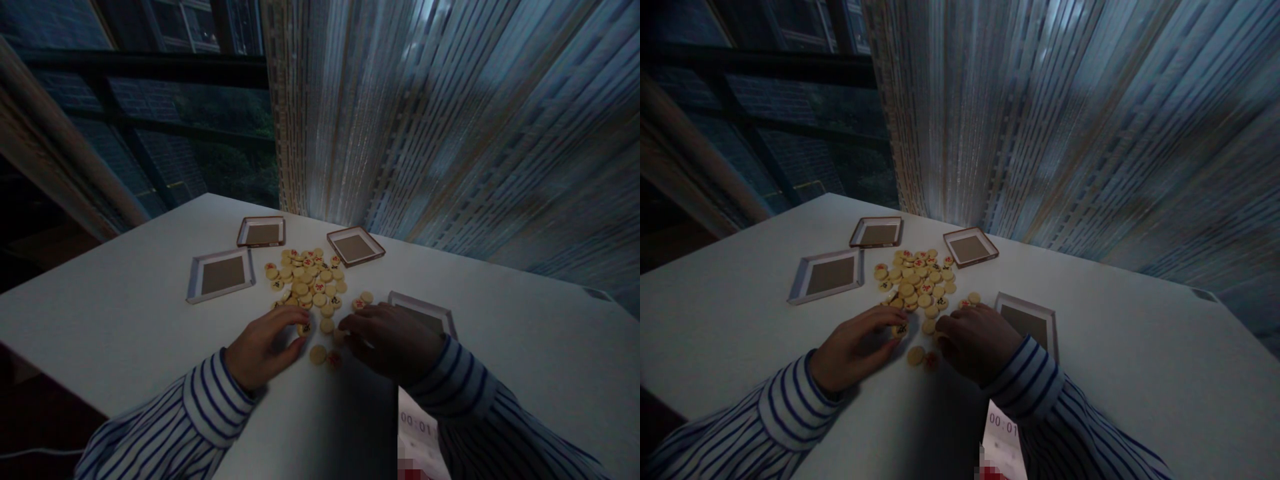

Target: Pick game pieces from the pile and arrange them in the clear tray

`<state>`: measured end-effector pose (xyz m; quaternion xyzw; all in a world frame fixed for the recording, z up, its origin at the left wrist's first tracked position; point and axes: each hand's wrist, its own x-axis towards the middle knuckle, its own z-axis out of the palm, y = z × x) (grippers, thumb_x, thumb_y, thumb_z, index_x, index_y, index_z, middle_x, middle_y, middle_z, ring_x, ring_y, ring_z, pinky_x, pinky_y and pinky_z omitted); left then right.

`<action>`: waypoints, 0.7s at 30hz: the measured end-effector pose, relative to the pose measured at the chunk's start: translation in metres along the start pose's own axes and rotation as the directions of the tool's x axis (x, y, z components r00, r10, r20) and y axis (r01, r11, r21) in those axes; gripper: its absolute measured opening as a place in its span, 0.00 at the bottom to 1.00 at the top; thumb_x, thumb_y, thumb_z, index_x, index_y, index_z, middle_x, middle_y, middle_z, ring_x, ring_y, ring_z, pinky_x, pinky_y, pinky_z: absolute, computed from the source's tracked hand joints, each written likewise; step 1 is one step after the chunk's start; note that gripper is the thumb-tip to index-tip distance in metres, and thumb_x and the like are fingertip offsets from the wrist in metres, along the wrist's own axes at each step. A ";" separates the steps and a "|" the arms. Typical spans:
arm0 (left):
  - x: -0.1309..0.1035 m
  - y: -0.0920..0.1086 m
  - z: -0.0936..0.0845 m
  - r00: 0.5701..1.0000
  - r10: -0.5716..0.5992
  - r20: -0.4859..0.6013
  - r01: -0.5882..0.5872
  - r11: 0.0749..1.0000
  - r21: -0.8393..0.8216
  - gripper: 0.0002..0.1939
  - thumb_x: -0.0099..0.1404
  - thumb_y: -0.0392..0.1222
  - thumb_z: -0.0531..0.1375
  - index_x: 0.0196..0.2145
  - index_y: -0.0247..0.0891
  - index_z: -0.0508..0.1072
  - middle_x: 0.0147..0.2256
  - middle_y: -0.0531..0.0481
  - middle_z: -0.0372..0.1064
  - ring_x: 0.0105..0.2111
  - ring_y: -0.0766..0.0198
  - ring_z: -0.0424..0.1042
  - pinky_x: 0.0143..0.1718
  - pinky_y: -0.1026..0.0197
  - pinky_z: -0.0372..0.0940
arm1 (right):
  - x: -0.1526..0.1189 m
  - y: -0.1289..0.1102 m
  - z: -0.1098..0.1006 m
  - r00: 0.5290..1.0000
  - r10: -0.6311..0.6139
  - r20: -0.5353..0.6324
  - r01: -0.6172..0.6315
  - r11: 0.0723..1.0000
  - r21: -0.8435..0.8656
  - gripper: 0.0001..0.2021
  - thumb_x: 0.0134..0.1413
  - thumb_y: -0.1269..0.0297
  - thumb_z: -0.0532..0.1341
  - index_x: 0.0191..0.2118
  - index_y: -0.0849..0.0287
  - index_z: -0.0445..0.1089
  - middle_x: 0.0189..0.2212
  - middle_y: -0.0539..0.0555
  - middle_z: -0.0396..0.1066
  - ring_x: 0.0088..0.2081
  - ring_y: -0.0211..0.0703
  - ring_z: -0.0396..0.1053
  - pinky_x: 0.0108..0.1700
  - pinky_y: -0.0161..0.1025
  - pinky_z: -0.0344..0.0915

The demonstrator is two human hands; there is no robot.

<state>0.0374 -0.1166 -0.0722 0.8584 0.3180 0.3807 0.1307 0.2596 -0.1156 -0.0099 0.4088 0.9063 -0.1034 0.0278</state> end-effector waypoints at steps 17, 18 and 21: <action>0.000 -0.005 0.001 1.000 0.025 -0.013 -0.022 0.980 0.197 0.09 0.57 0.35 0.57 0.37 0.38 0.66 0.36 0.46 0.73 0.38 0.60 0.71 0.38 0.55 0.64 | 0.002 -0.001 0.001 1.000 0.007 0.024 -0.008 1.000 0.010 0.12 0.52 0.70 0.53 0.41 0.60 0.70 0.34 0.57 0.73 0.37 0.43 0.70 0.37 0.36 0.59; -0.001 -0.005 0.001 0.999 0.030 -0.011 -0.027 0.979 0.200 0.09 0.57 0.35 0.56 0.37 0.38 0.67 0.36 0.46 0.73 0.38 0.60 0.71 0.38 0.55 0.64 | 0.003 -0.001 0.002 1.000 0.004 0.022 -0.004 1.000 0.013 0.12 0.52 0.70 0.54 0.41 0.60 0.70 0.34 0.57 0.73 0.37 0.43 0.70 0.37 0.36 0.59; -0.001 -0.006 0.001 1.000 0.028 -0.004 -0.026 0.978 0.208 0.09 0.56 0.35 0.56 0.37 0.38 0.67 0.35 0.47 0.73 0.37 0.60 0.71 0.38 0.55 0.63 | 0.003 0.000 0.004 1.000 -0.009 0.021 0.009 1.000 0.017 0.12 0.52 0.69 0.54 0.41 0.60 0.70 0.34 0.57 0.73 0.37 0.43 0.70 0.37 0.36 0.59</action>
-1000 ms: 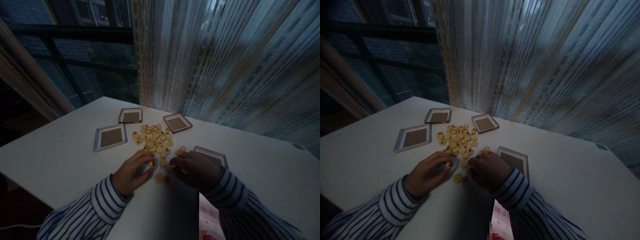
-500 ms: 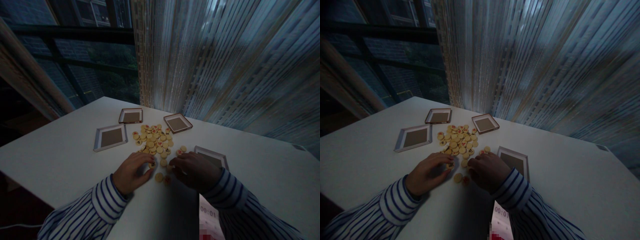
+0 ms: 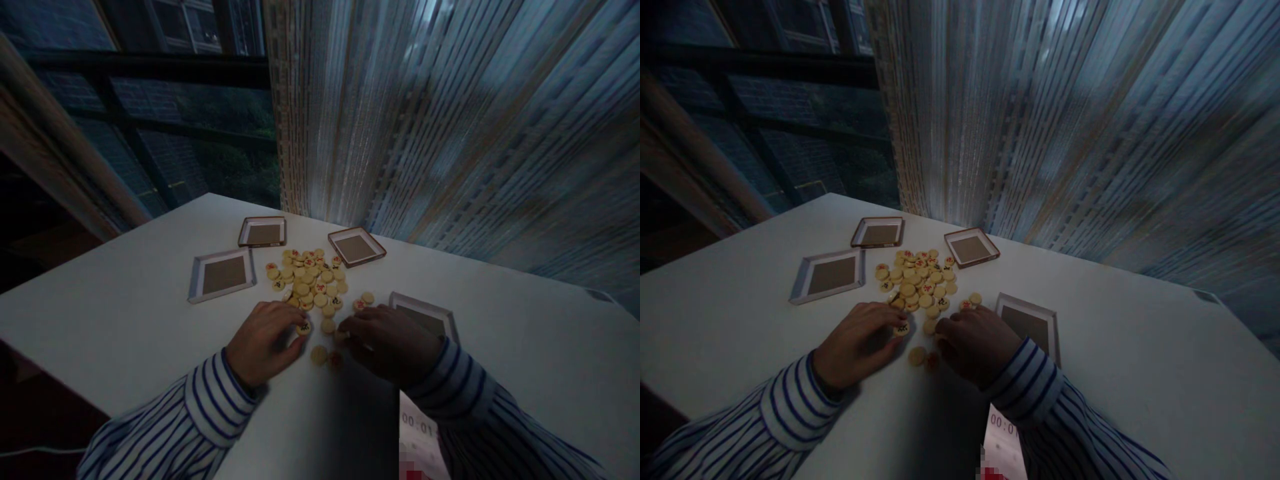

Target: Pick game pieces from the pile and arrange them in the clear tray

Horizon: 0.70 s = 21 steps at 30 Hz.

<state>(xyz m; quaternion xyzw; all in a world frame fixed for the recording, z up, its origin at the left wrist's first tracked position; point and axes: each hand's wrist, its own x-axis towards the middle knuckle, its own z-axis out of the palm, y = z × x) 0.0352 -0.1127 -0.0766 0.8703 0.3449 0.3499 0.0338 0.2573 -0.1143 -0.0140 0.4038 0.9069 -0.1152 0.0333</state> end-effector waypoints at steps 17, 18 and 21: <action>-0.002 -0.004 0.004 0.996 -0.051 0.078 0.043 0.994 0.105 0.09 0.57 0.37 0.58 0.38 0.38 0.69 0.36 0.48 0.74 0.38 0.58 0.71 0.38 0.53 0.61 | 0.001 -0.001 0.004 1.000 0.001 -0.005 0.000 1.000 0.015 0.11 0.54 0.68 0.53 0.40 0.59 0.70 0.34 0.57 0.73 0.37 0.43 0.70 0.38 0.37 0.60; -0.003 -0.004 0.005 0.995 -0.059 0.079 0.050 0.993 0.110 0.09 0.57 0.38 0.58 0.38 0.38 0.69 0.36 0.48 0.74 0.38 0.58 0.71 0.38 0.53 0.61 | 0.000 -0.001 0.004 1.000 -0.002 -0.006 0.002 1.000 0.019 0.10 0.53 0.68 0.53 0.40 0.59 0.70 0.34 0.57 0.73 0.37 0.43 0.70 0.38 0.37 0.59; -0.003 -0.005 0.005 0.994 -0.073 0.080 0.063 0.991 0.119 0.10 0.58 0.38 0.58 0.39 0.38 0.69 0.35 0.48 0.74 0.38 0.58 0.71 0.37 0.53 0.60 | 0.001 0.000 0.005 1.000 -0.004 -0.002 0.004 1.000 0.021 0.10 0.53 0.69 0.54 0.40 0.58 0.69 0.34 0.57 0.73 0.38 0.43 0.70 0.38 0.36 0.59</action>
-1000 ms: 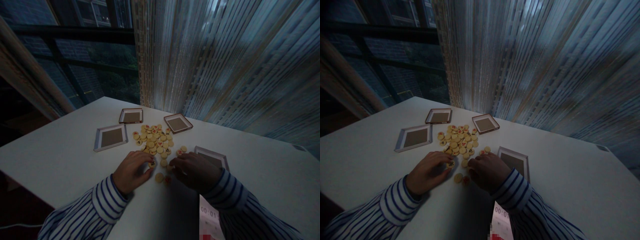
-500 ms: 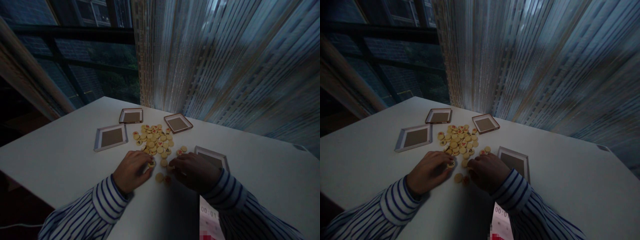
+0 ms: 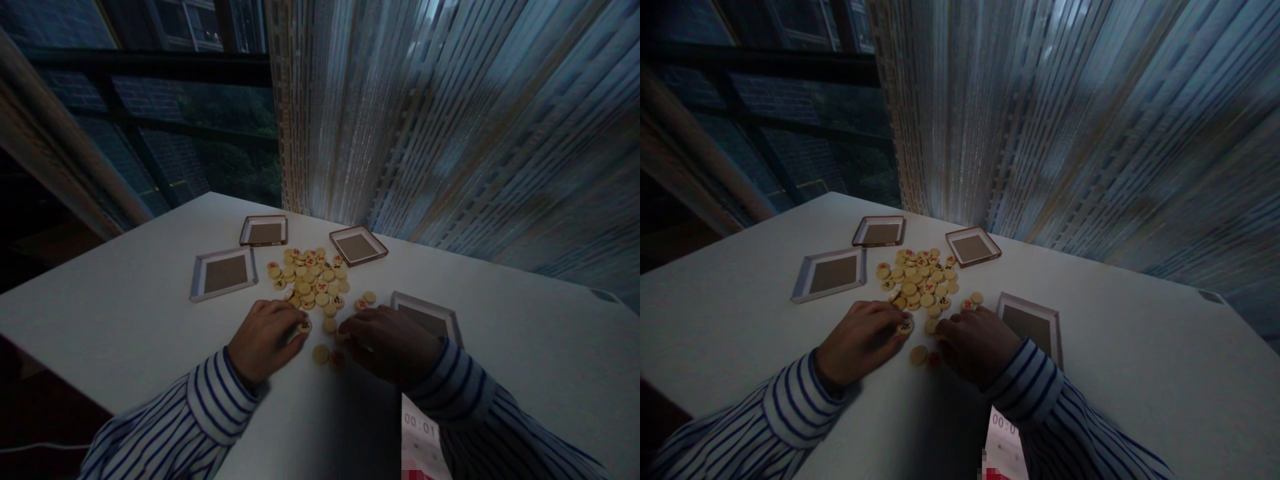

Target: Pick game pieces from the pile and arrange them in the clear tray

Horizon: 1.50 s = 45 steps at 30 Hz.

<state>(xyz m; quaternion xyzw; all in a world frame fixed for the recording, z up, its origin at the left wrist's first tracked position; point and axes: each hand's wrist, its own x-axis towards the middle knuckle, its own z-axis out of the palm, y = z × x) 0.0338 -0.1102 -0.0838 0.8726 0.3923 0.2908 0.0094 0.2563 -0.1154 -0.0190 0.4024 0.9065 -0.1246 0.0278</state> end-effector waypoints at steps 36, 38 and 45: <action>0.000 0.002 -0.001 0.999 -0.030 0.038 0.028 0.997 0.069 0.09 0.57 0.40 0.58 0.37 0.39 0.70 0.34 0.48 0.74 0.38 0.58 0.70 0.36 0.55 0.56 | 0.009 -0.006 0.018 0.993 -0.102 -0.067 0.098 0.994 -0.057 0.09 0.53 0.65 0.55 0.39 0.60 0.69 0.34 0.56 0.69 0.36 0.42 0.64 0.38 0.39 0.56; 0.000 0.001 -0.001 0.999 -0.031 0.035 0.029 0.997 0.069 0.09 0.57 0.40 0.58 0.38 0.38 0.70 0.34 0.49 0.73 0.38 0.59 0.70 0.36 0.55 0.56 | 0.010 -0.007 0.018 0.992 -0.106 -0.066 0.102 0.993 -0.059 0.10 0.53 0.65 0.56 0.40 0.60 0.69 0.35 0.56 0.69 0.37 0.42 0.64 0.39 0.39 0.56; 0.000 0.002 -0.002 0.999 -0.040 0.035 0.038 0.998 0.050 0.09 0.57 0.40 0.58 0.37 0.39 0.70 0.34 0.48 0.74 0.38 0.59 0.70 0.36 0.55 0.56 | 0.013 -0.015 0.023 0.991 -0.101 -0.082 0.094 0.992 -0.082 0.10 0.55 0.63 0.55 0.40 0.58 0.69 0.36 0.55 0.68 0.39 0.43 0.63 0.39 0.41 0.55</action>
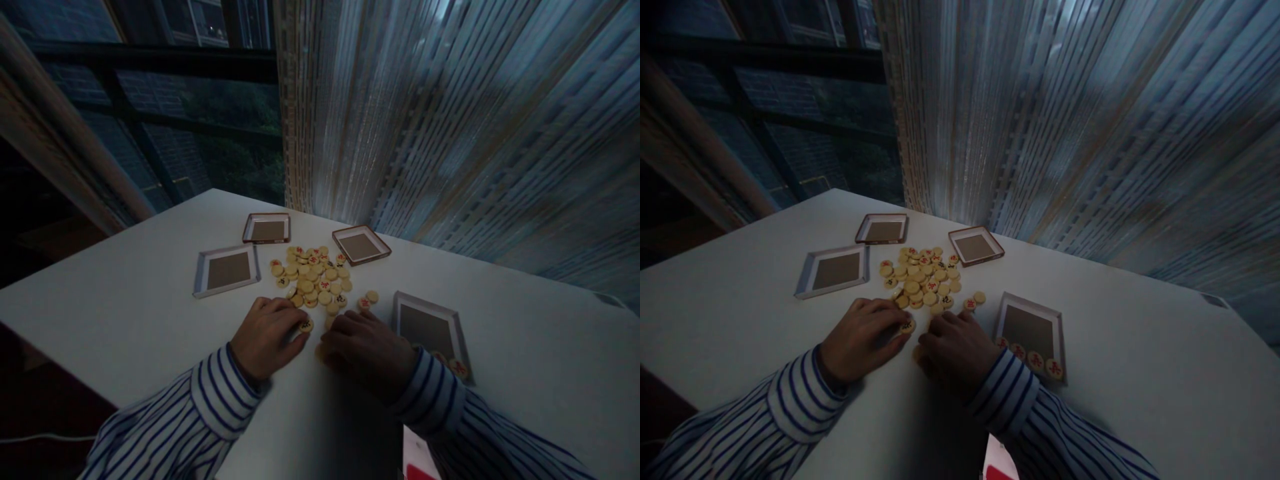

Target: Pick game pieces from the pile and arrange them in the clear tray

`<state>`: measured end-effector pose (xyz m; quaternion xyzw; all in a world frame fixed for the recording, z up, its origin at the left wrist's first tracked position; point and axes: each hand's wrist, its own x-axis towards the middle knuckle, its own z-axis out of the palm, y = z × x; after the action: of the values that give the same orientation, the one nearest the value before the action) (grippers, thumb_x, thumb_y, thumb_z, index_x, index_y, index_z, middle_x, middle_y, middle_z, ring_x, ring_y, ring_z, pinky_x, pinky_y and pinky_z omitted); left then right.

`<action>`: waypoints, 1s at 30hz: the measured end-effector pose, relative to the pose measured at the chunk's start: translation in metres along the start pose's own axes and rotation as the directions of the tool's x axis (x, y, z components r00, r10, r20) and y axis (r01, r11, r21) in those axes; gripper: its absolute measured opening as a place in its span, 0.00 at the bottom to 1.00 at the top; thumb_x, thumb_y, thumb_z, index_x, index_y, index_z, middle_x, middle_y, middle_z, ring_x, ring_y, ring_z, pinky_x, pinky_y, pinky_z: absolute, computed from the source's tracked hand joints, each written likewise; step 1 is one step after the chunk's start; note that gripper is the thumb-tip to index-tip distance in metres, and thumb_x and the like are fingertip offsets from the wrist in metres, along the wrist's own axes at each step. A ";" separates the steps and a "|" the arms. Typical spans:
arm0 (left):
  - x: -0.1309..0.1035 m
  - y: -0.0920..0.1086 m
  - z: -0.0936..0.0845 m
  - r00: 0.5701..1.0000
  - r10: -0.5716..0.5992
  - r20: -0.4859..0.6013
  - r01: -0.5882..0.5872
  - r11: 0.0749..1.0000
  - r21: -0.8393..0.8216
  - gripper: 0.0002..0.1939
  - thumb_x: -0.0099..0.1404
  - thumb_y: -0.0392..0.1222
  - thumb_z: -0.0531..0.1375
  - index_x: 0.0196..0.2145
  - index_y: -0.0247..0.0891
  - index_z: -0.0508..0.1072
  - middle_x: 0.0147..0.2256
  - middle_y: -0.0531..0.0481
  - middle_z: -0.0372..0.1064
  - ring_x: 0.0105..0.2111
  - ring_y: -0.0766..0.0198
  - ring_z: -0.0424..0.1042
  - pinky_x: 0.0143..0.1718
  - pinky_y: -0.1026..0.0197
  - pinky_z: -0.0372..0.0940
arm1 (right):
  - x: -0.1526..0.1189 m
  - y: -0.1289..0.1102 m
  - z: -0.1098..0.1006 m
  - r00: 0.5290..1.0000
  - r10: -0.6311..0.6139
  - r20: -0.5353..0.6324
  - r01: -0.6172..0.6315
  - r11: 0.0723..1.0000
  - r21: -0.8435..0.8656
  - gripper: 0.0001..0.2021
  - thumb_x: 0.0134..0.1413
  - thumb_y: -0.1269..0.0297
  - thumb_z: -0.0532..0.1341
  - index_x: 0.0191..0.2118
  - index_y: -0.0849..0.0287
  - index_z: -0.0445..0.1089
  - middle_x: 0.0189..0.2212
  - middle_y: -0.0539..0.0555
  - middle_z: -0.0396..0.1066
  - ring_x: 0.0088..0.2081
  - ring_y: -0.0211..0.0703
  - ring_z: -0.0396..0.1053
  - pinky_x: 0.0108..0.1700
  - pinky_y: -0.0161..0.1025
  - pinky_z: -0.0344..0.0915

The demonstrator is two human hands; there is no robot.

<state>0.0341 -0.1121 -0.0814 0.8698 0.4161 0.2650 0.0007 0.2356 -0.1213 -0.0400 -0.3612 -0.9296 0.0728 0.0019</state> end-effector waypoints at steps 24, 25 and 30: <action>0.002 0.003 -0.005 0.997 0.041 -0.063 -0.043 0.999 -0.025 0.10 0.59 0.38 0.53 0.37 0.38 0.70 0.34 0.46 0.74 0.38 0.58 0.70 0.37 0.55 0.58 | 0.004 -0.004 0.005 0.998 0.008 0.058 -0.007 1.000 -0.024 0.12 0.54 0.59 0.57 0.41 0.58 0.69 0.39 0.57 0.68 0.42 0.46 0.62 0.41 0.43 0.54; 0.002 0.003 -0.005 0.997 0.041 -0.065 -0.042 0.999 -0.024 0.10 0.59 0.38 0.53 0.37 0.38 0.70 0.34 0.46 0.74 0.38 0.58 0.70 0.37 0.55 0.58 | 0.004 -0.004 0.005 0.999 0.008 0.054 -0.007 1.000 -0.021 0.12 0.54 0.59 0.57 0.41 0.57 0.69 0.38 0.56 0.68 0.42 0.46 0.62 0.41 0.43 0.54; 0.001 0.002 -0.005 0.995 0.040 -0.091 -0.043 0.998 -0.036 0.09 0.59 0.37 0.53 0.37 0.38 0.70 0.34 0.46 0.74 0.38 0.58 0.70 0.37 0.55 0.59 | 0.004 -0.005 0.003 0.999 0.007 0.040 -0.006 1.000 -0.009 0.11 0.53 0.60 0.57 0.40 0.57 0.68 0.38 0.56 0.68 0.41 0.45 0.63 0.41 0.43 0.53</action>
<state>0.0338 -0.1140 -0.0767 0.8652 0.3925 0.3120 -0.0073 0.2293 -0.1231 -0.0429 -0.3627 -0.9286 0.0759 -0.0184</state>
